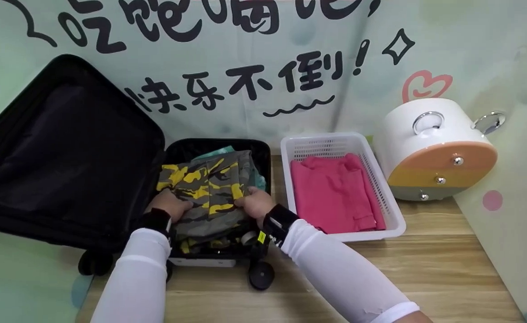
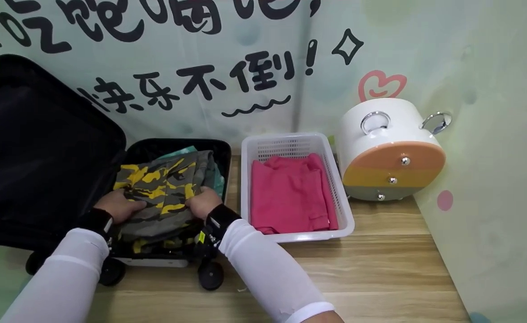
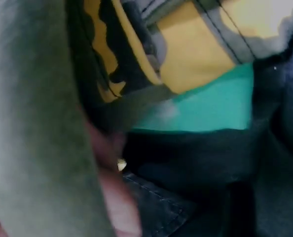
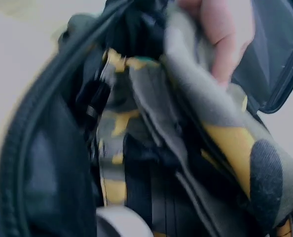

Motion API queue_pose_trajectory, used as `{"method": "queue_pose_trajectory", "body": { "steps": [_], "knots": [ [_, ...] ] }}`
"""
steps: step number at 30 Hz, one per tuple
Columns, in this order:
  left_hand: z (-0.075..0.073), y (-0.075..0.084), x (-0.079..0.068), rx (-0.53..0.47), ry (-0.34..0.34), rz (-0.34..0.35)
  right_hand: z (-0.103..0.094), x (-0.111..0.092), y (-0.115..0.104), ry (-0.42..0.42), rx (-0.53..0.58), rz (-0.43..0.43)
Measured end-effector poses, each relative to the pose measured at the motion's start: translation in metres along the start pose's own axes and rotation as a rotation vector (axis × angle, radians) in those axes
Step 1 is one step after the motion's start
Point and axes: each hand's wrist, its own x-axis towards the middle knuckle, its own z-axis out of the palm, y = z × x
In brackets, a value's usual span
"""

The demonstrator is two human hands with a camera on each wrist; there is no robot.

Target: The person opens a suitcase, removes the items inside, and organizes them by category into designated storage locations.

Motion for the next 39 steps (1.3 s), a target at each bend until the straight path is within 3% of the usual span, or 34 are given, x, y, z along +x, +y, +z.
{"method": "queue_pose_trajectory", "body": {
  "steps": [6, 15, 23, 31, 39],
  "knots": [
    [-0.001, 0.008, 0.004, -0.006, -0.032, -0.008, 0.0, 0.005, -0.005, -0.016, -0.105, 0.014],
    [0.002, 0.003, 0.004, 0.036, -0.074, 0.004, 0.0, 0.011, -0.006, -0.067, 0.033, 0.064],
    [0.004, 0.001, 0.001, -0.024, -0.073, -0.008, -0.001, 0.012, -0.006, -0.079, -0.125, 0.035],
    [0.002, -0.002, 0.001, -0.033, -0.085, -0.04, 0.001, 0.012, -0.007, -0.089, 0.101, 0.039],
    [0.001, -0.003, 0.003, -0.069, -0.032, -0.027, 0.002, 0.014, -0.011, -0.148, 0.386, 0.029]
  ]
}}
